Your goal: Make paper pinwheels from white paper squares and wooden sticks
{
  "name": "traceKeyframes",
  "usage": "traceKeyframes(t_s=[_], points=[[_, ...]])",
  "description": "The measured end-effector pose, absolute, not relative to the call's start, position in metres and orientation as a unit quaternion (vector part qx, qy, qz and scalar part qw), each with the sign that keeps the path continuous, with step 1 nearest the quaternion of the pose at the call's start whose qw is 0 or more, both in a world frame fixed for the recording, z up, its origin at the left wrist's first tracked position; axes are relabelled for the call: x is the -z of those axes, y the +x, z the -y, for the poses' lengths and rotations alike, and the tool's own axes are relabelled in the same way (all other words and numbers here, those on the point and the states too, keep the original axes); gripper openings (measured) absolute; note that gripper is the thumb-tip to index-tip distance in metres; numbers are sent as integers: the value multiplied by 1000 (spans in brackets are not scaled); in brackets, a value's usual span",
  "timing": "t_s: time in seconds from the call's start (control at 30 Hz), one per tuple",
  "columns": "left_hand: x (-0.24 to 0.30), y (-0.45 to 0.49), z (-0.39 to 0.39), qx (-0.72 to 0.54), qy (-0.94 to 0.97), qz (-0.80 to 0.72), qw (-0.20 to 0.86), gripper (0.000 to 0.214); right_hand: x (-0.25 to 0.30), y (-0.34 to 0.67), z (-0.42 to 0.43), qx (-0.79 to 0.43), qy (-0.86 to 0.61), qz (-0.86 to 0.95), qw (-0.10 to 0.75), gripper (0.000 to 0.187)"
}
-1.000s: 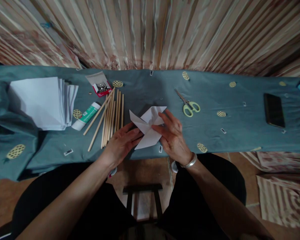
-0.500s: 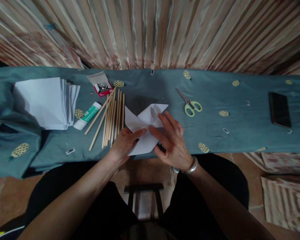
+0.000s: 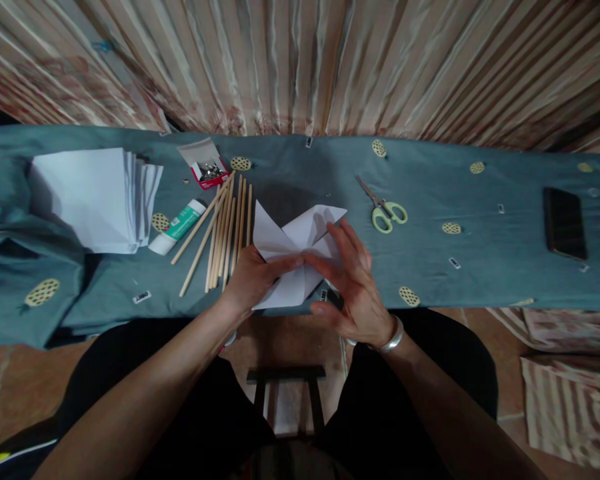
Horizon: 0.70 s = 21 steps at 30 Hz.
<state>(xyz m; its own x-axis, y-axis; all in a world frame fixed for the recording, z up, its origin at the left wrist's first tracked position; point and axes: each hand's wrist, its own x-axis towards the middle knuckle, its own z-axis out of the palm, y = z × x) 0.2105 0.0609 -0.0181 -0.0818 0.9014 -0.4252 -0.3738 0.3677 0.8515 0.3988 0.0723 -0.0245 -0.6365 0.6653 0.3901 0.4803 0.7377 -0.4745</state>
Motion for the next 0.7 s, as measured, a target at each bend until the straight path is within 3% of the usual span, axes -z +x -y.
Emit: traceKeyframes(t_s=[0.23, 0.7], points=[[24, 210, -60, -511, 265, -544, 611, 35, 20, 400, -73, -207, -329, 877, 283, 51], [25, 214, -58, -533, 225, -527, 622, 33, 20, 400, -72, -203, -331, 877, 284, 50]])
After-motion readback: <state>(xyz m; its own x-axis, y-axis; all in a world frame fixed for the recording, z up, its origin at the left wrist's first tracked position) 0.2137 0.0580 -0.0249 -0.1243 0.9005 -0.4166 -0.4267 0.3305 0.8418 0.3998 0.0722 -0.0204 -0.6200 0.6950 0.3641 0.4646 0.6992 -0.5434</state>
